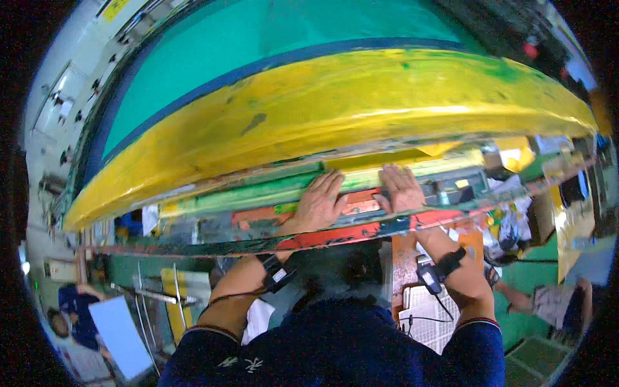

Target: The recorder loads a board into an industrial screen printing machine, operates the press, and removes the printed workpiece.

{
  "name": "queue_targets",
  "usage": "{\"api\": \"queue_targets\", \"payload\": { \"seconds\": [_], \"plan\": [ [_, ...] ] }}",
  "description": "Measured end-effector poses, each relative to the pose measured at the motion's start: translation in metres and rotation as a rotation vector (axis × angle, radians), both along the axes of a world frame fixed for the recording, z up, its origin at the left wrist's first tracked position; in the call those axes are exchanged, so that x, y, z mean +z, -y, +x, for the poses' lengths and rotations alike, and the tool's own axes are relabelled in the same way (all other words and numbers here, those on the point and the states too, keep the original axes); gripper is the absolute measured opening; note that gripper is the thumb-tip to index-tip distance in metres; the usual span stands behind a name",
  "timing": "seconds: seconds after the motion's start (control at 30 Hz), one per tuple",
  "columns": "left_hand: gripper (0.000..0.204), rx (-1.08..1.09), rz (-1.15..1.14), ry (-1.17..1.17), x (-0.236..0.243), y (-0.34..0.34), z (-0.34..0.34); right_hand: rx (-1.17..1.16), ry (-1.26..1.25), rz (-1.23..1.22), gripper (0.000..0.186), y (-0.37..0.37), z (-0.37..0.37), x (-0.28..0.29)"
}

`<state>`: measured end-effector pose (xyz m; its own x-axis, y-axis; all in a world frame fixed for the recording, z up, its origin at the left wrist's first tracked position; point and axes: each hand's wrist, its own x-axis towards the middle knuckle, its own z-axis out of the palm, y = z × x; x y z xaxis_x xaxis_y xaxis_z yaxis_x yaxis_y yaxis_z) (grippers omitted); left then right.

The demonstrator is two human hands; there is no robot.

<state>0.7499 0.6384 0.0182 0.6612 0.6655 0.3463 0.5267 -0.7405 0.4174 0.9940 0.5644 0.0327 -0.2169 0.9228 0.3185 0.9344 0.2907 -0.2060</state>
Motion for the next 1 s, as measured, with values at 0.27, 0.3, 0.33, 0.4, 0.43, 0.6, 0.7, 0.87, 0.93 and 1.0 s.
{"api": "queue_targets", "payload": {
  "seconds": [0.27, 0.3, 0.33, 0.4, 0.43, 0.6, 0.7, 0.87, 0.93, 1.0],
  "plan": [
    [0.054, -0.102, -0.058, 0.055, -0.005, 0.006, -0.028, -0.037, 0.061, -0.081, 0.046, -0.024, -0.013, 0.027],
    [0.054, -0.105, -0.048, 0.084, -0.004, 0.011, -0.038, -0.119, 0.057, -0.149, 0.043, -0.028, -0.017, 0.035],
    [0.054, -0.11, -0.041, 0.115, -0.003, 0.019, -0.052, -0.165, 0.08, -0.142, 0.041, -0.028, -0.017, 0.033],
    [0.051, 0.028, -0.057, 0.071, -0.013, 0.022, -0.108, -0.148, 0.002, -0.128, 0.042, -0.032, -0.025, 0.037],
    [0.048, 0.13, -0.074, 0.035, -0.015, 0.022, -0.139, -0.146, 0.005, -0.133, 0.042, -0.034, -0.027, 0.032],
    [0.04, 0.618, 0.175, 0.049, -0.013, -0.011, -0.324, -0.074, -0.031, 0.024, 0.044, -0.053, -0.063, 0.014],
    [0.042, 0.741, -0.17, -0.116, -0.003, -0.038, -0.37, -0.079, -0.473, -0.162, 0.038, -0.097, -0.071, -0.023],
    [0.038, 0.455, 0.353, -0.262, -0.068, -0.069, -0.427, -0.248, -0.355, -0.263, 0.041, -0.158, -0.108, -0.013],
    [0.038, 0.502, 0.121, -0.158, -0.052, -0.062, -0.415, -0.421, -0.266, -0.42, 0.039, -0.166, -0.138, 0.005],
    [0.038, 0.368, 0.359, -0.12, -0.052, -0.074, -0.399, -0.257, 0.034, -0.215, 0.024, -0.179, -0.098, -0.021]
  ]
}}
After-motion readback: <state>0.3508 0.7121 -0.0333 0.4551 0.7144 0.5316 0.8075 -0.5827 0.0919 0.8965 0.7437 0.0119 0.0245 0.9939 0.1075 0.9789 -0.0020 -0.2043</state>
